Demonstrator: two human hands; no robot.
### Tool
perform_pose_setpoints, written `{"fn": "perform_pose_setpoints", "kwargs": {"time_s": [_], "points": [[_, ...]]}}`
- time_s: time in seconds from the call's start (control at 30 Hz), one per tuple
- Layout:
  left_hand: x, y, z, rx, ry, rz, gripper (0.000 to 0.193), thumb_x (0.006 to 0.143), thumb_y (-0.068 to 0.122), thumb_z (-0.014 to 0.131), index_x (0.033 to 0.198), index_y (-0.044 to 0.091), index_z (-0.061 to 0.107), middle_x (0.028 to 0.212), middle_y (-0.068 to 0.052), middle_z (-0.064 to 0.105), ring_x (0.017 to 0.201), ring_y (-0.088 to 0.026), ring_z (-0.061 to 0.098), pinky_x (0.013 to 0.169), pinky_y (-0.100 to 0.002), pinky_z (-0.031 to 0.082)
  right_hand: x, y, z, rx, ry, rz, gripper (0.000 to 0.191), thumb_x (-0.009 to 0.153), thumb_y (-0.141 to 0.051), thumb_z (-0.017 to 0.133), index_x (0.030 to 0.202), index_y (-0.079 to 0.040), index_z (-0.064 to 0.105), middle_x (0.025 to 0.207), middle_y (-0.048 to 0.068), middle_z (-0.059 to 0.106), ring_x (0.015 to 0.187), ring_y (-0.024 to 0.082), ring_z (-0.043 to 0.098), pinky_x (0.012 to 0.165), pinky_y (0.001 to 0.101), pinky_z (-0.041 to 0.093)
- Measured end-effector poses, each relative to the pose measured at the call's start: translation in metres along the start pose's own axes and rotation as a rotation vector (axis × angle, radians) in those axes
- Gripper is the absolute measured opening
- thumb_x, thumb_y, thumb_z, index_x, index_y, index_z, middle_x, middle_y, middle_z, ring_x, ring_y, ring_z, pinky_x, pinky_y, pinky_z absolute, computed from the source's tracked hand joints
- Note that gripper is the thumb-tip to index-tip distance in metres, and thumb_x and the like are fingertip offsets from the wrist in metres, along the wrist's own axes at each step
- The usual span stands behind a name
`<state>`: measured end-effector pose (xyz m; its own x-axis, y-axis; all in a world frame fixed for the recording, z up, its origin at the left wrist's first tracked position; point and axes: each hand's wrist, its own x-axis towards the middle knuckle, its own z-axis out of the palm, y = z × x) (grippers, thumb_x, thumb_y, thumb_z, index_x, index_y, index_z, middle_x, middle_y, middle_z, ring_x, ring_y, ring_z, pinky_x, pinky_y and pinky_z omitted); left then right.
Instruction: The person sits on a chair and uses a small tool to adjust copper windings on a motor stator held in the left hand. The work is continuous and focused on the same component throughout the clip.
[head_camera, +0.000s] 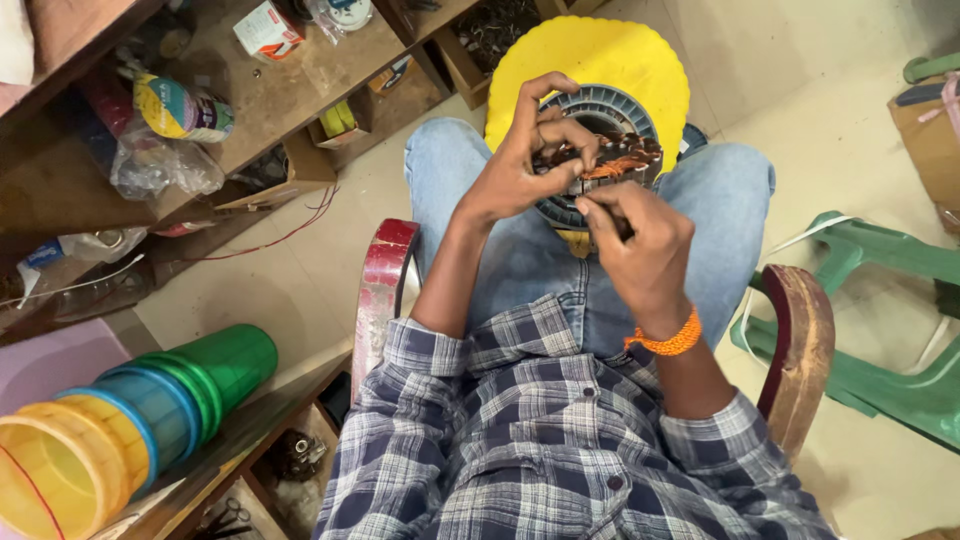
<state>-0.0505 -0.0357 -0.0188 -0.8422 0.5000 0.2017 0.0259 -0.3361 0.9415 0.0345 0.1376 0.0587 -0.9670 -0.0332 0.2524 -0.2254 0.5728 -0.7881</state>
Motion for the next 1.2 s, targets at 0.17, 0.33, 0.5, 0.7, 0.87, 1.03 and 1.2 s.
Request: {"fn": "perform_pose_setpoints", "kwargs": {"time_s": [0.17, 0.33, 0.5, 0.7, 0.87, 1.03, 1.2], "points": [[0.003, 0.006, -0.013, 0.196, -0.074, 0.048, 0.070, 0.098, 0.003, 0.071, 0.151, 0.011, 0.026, 0.101, -0.007, 0.075, 0.107, -0.015, 0.066, 0.119, -0.037, 0.036, -0.018, 0.012, 0.018, 0.042, 0.056, 0.172, 0.009, 0.096, -0.004, 0.078, 0.096, 0.001, 0.070, 0.069, 0.008, 0.062, 0.056, 0.011, 0.048, 0.055, 0.0293, 0.038], [0.002, 0.010, -0.016, 0.158, -0.111, -0.001, 0.065, 0.101, 0.004, 0.071, 0.150, 0.010, 0.029, 0.100, -0.006, 0.076, 0.104, -0.013, 0.062, 0.108, -0.031, 0.041, -0.027, 0.029, 0.033, 0.165, 0.087, 0.214, 0.010, 0.099, -0.003, 0.075, 0.097, 0.003, 0.068, 0.071, 0.004, 0.060, 0.062, 0.007, 0.045, 0.057, 0.0281, 0.037], [0.001, 0.006, -0.015, 0.086, -0.117, -0.053, 0.061, 0.100, 0.005, 0.067, 0.147, 0.010, 0.029, 0.103, -0.004, 0.074, 0.105, -0.012, 0.063, 0.104, -0.030, 0.045, -0.032, 0.033, 0.034, 0.191, 0.080, 0.205, 0.011, 0.099, -0.004, 0.075, 0.096, 0.003, 0.068, 0.074, 0.002, 0.062, 0.064, 0.005, 0.049, 0.058, 0.0264, 0.039], [0.004, -0.002, -0.017, 0.108, -0.132, 0.013, 0.061, 0.101, 0.005, 0.069, 0.147, 0.010, 0.029, 0.105, -0.006, 0.074, 0.105, -0.011, 0.056, 0.101, -0.028, 0.043, -0.036, 0.034, 0.037, 0.241, 0.046, 0.194, 0.009, 0.097, -0.006, 0.077, 0.098, 0.002, 0.073, 0.074, 0.003, 0.064, 0.063, 0.006, 0.049, 0.058, 0.0262, 0.039], [0.004, -0.002, -0.019, 0.049, -0.153, -0.041, 0.053, 0.102, 0.012, 0.069, 0.142, 0.010, 0.034, 0.103, -0.004, 0.071, 0.109, -0.012, 0.061, 0.107, -0.030, 0.044, -0.038, 0.048, 0.037, 0.240, 0.087, 0.264, 0.009, 0.102, -0.006, 0.072, 0.104, 0.002, 0.075, 0.079, 0.006, 0.068, 0.069, 0.007, 0.055, 0.063, 0.0252, 0.043], [0.003, 0.008, -0.018, 0.397, -0.099, 0.098, 0.038, 0.095, 0.026, 0.070, 0.128, 0.010, 0.060, 0.108, -0.004, 0.073, 0.116, -0.018, 0.061, 0.111, -0.032, 0.046, -0.039, 0.062, 0.019, 0.183, 0.130, 0.181, 0.008, 0.103, -0.005, 0.072, 0.105, 0.002, 0.074, 0.092, 0.011, 0.073, 0.079, 0.011, 0.064, 0.071, 0.0261, 0.049], [-0.019, 0.022, 0.016, 0.608, 0.047, 0.101, 0.052, 0.090, 0.031, 0.078, 0.135, 0.008, 0.065, 0.132, -0.007, 0.070, 0.121, -0.025, 0.058, 0.111, -0.040, 0.048, -0.035, 0.057, -0.012, -0.030, 0.044, 0.207, 0.007, 0.096, 0.000, 0.077, 0.102, 0.003, 0.078, 0.080, 0.014, 0.065, 0.068, 0.017, 0.053, 0.062, 0.0305, 0.039]]}}
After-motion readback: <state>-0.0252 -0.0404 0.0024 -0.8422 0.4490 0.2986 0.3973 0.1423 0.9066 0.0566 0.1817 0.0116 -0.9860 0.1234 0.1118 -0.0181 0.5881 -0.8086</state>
